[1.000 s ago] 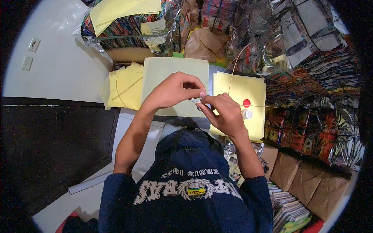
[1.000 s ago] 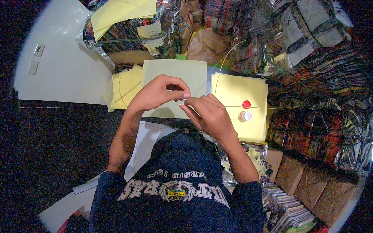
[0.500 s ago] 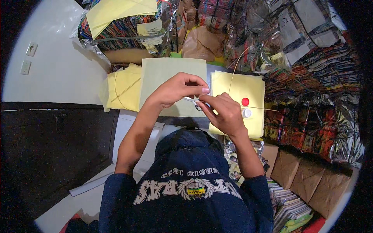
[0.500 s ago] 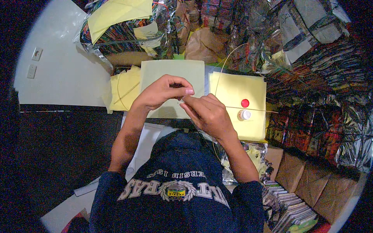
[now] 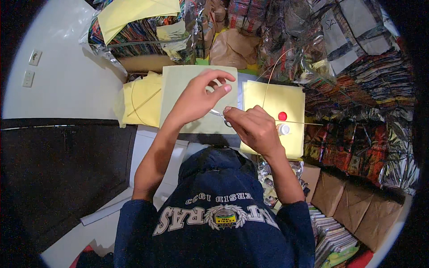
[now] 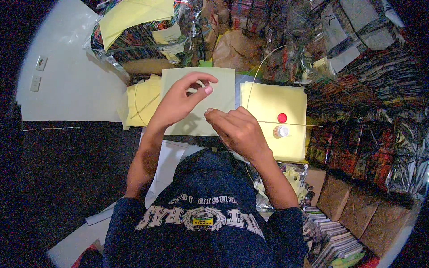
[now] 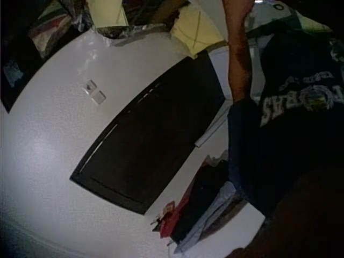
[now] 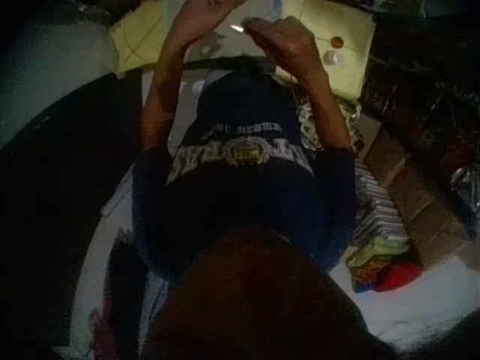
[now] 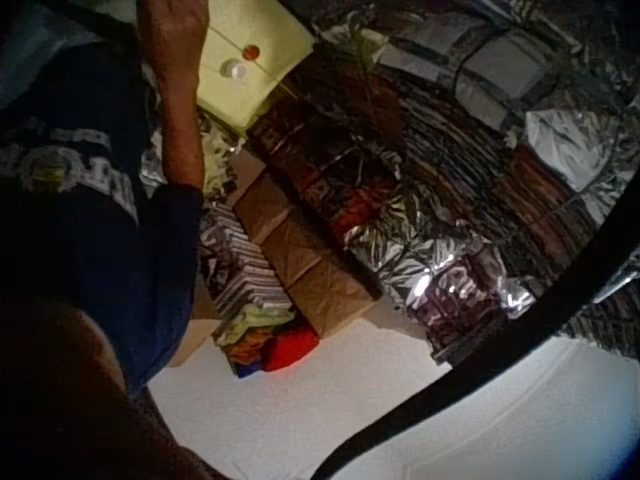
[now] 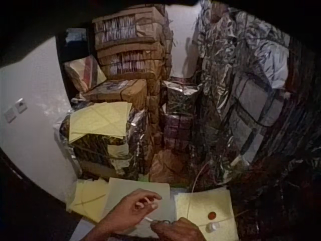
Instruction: Assembling a kite using paper, bamboo sticks, string, and glue.
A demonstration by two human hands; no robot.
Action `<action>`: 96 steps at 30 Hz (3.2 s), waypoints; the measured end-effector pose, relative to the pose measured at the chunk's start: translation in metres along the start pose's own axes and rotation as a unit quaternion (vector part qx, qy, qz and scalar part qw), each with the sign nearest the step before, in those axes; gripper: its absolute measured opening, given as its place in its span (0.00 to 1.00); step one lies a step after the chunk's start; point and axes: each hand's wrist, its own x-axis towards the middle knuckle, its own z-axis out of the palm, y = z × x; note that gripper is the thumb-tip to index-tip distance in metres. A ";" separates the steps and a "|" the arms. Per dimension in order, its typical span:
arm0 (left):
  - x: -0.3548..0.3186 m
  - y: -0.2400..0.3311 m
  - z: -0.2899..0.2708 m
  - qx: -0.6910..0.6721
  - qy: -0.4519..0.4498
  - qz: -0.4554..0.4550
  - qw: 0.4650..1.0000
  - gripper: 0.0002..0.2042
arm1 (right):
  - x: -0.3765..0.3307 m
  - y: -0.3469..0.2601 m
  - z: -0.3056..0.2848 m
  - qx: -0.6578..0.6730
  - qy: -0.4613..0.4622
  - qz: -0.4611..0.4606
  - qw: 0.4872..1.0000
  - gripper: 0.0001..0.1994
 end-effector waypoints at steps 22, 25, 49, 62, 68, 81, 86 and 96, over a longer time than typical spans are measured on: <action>0.017 0.037 -0.027 0.301 -0.259 0.117 0.910 0.08 | -0.003 0.004 0.003 -0.010 0.001 0.005 1.000 0.14; 0.017 0.037 -0.030 0.293 -0.263 0.102 0.914 0.08 | -0.003 0.004 0.003 -0.021 0.006 0.003 1.000 0.15; 0.020 0.021 -0.046 0.087 -0.292 0.077 0.949 0.08 | -0.005 -0.005 0.000 -0.022 -0.001 -0.019 1.000 0.18; 0.009 0.020 -0.042 0.060 -0.230 0.086 0.968 0.07 | -0.002 -0.004 0.000 -0.023 -0.007 0.000 1.000 0.18; 0.007 0.015 -0.044 0.029 -0.210 0.087 0.973 0.08 | -0.004 0.000 -0.001 -0.024 -0.018 -0.029 0.999 0.16; -0.009 0.005 -0.060 0.025 -0.187 0.073 0.979 0.06 | 0.001 0.002 0.004 -0.016 0.016 -0.029 0.999 0.15; -0.016 0.002 -0.064 0.054 -0.179 0.053 0.981 0.05 | 0.002 0.001 0.004 -0.018 0.003 -0.004 1.000 0.13; -0.043 0.002 -0.050 0.032 -0.186 0.017 0.982 0.04 | 0.005 0.003 0.006 -0.021 0.003 0.005 1.000 0.14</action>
